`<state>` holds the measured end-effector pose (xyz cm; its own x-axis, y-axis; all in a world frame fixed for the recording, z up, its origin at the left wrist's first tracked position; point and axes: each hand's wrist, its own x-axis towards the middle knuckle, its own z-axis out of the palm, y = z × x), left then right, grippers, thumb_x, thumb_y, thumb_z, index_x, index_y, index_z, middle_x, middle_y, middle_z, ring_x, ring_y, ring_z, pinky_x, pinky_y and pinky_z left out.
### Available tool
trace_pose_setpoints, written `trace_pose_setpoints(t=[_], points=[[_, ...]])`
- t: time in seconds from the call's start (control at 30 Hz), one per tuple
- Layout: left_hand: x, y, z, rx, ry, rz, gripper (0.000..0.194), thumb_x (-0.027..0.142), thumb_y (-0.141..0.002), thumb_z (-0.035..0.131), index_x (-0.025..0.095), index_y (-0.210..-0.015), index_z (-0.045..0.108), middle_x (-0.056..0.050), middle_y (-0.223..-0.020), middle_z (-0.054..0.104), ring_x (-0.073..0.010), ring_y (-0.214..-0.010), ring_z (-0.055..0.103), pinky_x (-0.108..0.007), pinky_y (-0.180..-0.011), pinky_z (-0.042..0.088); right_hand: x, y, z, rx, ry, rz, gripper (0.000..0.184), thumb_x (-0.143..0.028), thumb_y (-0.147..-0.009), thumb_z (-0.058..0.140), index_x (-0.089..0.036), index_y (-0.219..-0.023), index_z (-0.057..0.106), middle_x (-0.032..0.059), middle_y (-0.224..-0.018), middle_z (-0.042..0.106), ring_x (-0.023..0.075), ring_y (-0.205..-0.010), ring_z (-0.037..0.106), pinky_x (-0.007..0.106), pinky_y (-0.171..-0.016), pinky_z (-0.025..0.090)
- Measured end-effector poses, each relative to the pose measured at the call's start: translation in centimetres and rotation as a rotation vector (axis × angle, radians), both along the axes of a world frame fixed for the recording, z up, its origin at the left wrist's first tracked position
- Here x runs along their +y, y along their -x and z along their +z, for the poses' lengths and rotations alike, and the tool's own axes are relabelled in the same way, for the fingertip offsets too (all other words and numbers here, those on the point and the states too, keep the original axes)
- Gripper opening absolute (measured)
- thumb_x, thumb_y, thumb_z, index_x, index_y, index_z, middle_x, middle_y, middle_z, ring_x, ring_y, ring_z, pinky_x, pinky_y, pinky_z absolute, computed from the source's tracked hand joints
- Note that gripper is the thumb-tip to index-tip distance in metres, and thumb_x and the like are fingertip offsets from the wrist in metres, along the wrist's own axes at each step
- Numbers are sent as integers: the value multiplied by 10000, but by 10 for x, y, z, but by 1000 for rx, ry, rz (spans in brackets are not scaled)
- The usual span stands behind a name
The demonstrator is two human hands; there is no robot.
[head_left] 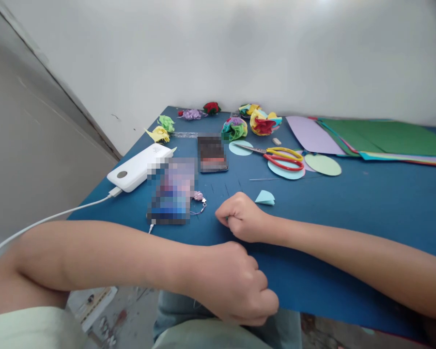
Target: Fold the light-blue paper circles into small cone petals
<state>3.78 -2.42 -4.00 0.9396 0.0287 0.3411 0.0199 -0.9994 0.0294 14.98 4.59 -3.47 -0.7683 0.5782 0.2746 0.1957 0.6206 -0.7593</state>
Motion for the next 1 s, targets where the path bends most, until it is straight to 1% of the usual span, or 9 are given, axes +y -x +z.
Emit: trace_pose_setpoints(t=[0.13, 0.23, 0.37, 0.53, 0.6, 0.73, 0.8, 0.9, 1.0], points=[[1, 0, 2, 14, 0, 12, 253, 266, -852, 416, 168, -632, 491, 12, -507, 462, -130, -423, 457, -279, -367, 251, 6, 0, 4, 55, 110, -62, 134, -75, -503, 291, -178, -478, 372, -28, -466, 363, 88, -465, 340, 216, -476, 291], [1, 0, 2, 7, 0, 15, 240, 264, -840, 438, 168, -626, 490, 13, -506, 457, -130, -428, 460, -279, -366, 248, 10, 2, 6, 92, 201, -104, 224, -64, -660, 315, -158, -678, 518, -1, -622, 519, 94, -562, 480, 202, -526, 398], [-1, 1, 2, -39, -16, 12, 232, 267, -830, 462, 167, -622, 490, 17, -495, 440, -133, -426, 452, -278, -363, 244, 7, -4, 5, 153, 381, -182, 165, -232, -824, 451, -139, -917, 551, 36, -729, 613, 122, -661, 592, 224, -563, 475], [-2, 1, 0, -92, -63, 52, 254, 249, -827, 460, 164, -588, 474, 13, -485, 421, -130, -409, 418, -275, -363, 231, 5, -32, 10, -78, 500, -266, 337, -458, -834, 497, -156, -686, 516, 5, -543, 605, 79, -394, 487, 187, -377, 365], [-1, 1, 1, -99, -82, 88, 249, 246, -825, 458, 166, -589, 471, 10, -493, 423, -129, -405, 403, -280, -365, 229, 7, -42, 15, -303, 426, -269, 448, -523, -862, 416, -168, -596, 474, -26, -407, 516, 79, -333, 437, 197, -372, 330], [2, 2, 8, -74, -176, 292, 232, 215, -830, 442, 154, -613, 498, -11, -529, 462, -153, -456, 453, -298, -397, 278, 6, -49, 24, -744, -183, -305, 505, -409, -934, 306, -156, -554, 522, 57, -501, 575, 149, -485, 545, 249, -459, 303], [5, 2, 11, -29, -231, 456, 229, 219, -851, 418, 108, -723, 573, -76, -655, 571, -205, -593, 557, -321, -471, 379, 1, -48, 27, -894, -375, -311, 418, -315, -929, 332, -149, -639, 584, 97, -593, 623, 197, -579, 597, 267, -473, 294], [10, 1, 13, 36, -264, 627, 376, 236, -884, 371, -36, -1049, 570, -250, -1058, 602, -327, -962, 584, -397, -717, 477, -9, -46, 31, -971, -392, -280, 223, -187, -861, 418, -159, -763, 616, 96, -676, 653, 220, -621, 625, 271, -473, 314], [12, 0, 10, 145, -195, 650, 478, 254, -903, 331, -91, -1202, 474, -291, -1245, 488, -361, -1156, 482, -428, -893, 436, -15, -45, 33, -1014, -353, -325, 167, -145, -803, 479, -160, -732, 629, 124, -686, 652, 251, -632, 633, 279, -472, 350]])
